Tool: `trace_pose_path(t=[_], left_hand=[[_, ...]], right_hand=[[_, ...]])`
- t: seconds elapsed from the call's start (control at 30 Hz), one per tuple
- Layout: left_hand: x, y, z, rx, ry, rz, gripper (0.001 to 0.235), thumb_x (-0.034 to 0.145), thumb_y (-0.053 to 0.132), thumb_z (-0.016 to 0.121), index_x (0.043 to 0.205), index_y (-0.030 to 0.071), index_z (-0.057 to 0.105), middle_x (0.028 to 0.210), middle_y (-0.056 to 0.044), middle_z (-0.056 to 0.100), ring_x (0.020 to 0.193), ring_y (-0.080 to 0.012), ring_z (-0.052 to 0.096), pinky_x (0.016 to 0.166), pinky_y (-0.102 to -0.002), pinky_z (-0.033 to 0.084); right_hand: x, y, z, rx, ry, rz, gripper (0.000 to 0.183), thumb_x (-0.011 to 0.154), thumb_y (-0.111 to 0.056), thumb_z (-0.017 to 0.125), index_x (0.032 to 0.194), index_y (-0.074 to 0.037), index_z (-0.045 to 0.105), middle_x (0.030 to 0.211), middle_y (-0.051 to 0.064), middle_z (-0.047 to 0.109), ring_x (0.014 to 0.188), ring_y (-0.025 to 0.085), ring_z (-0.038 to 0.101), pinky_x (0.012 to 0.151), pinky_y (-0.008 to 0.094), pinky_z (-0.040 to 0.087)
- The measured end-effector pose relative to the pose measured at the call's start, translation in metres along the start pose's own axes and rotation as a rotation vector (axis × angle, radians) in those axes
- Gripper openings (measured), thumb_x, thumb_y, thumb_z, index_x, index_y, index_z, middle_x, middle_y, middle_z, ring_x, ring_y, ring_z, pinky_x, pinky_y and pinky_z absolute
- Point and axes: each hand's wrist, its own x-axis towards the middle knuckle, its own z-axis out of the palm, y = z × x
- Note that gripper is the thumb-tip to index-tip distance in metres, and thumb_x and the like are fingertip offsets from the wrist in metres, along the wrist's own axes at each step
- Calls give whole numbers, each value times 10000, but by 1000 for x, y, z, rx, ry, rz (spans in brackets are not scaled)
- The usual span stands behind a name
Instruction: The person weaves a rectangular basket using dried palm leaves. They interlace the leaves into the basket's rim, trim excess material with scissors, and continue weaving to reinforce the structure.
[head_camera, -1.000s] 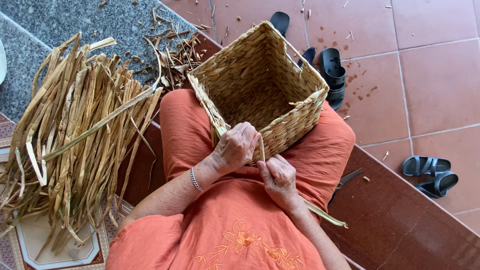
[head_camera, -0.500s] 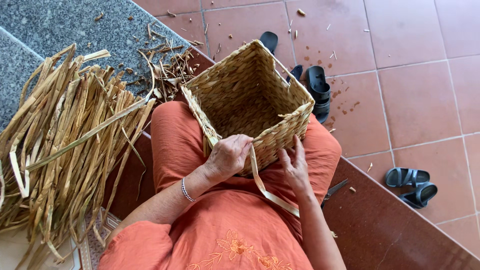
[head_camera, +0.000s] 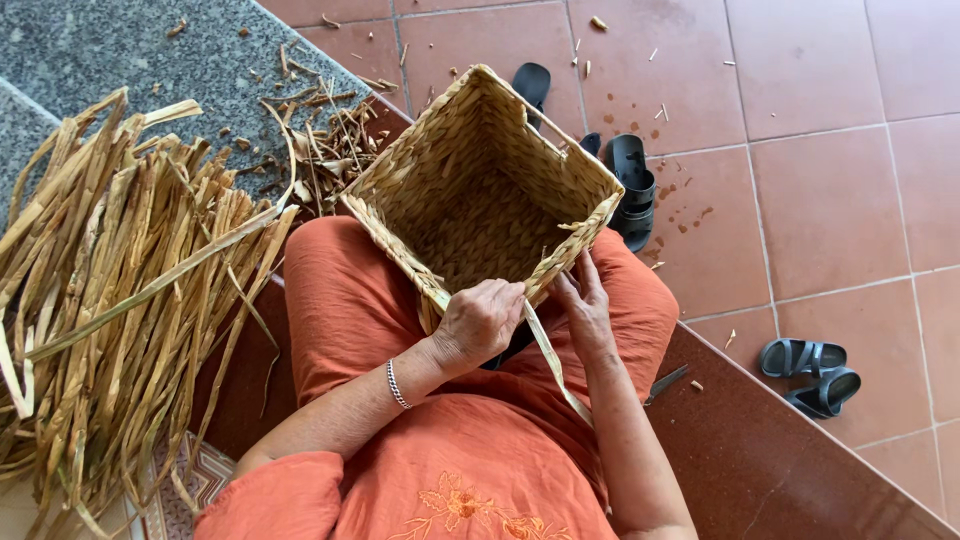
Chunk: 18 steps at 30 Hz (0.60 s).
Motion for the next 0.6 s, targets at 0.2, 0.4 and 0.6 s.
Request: trace_pose_path(t=[0.2,0.4,0.6], left_hand=[[45,-15,-26,-172,-564,-402,301,1018,305,628,922,36,723,741,-139,718,639,-257,689,653,-405,564],[96,-58,-6,-407,-627,-542,300,964,303,620,1094,45,702,871,-117,756,775,-210,707,726,-387,562],[123,-78,57,-644,-443,-485,327,966,262,593,1181,48,716,1040,-96,773,948,-169,723,839,-324,561]], right_hand=[[-36,-5,-60,-238,383,-235,275,1075,-132,601,1282,35,673,1176,144,746,1039,201,715,924,324,603],[-72,70,-207,-79,796,-99,177,1042,-141,640,1188,-43,657,910,24,693,725,90,628,608,237,502],[-134,133,-190,-753,858,518,321,833,-163,828,1049,-45,623,773,87,661,573,172,591,487,323,479]])
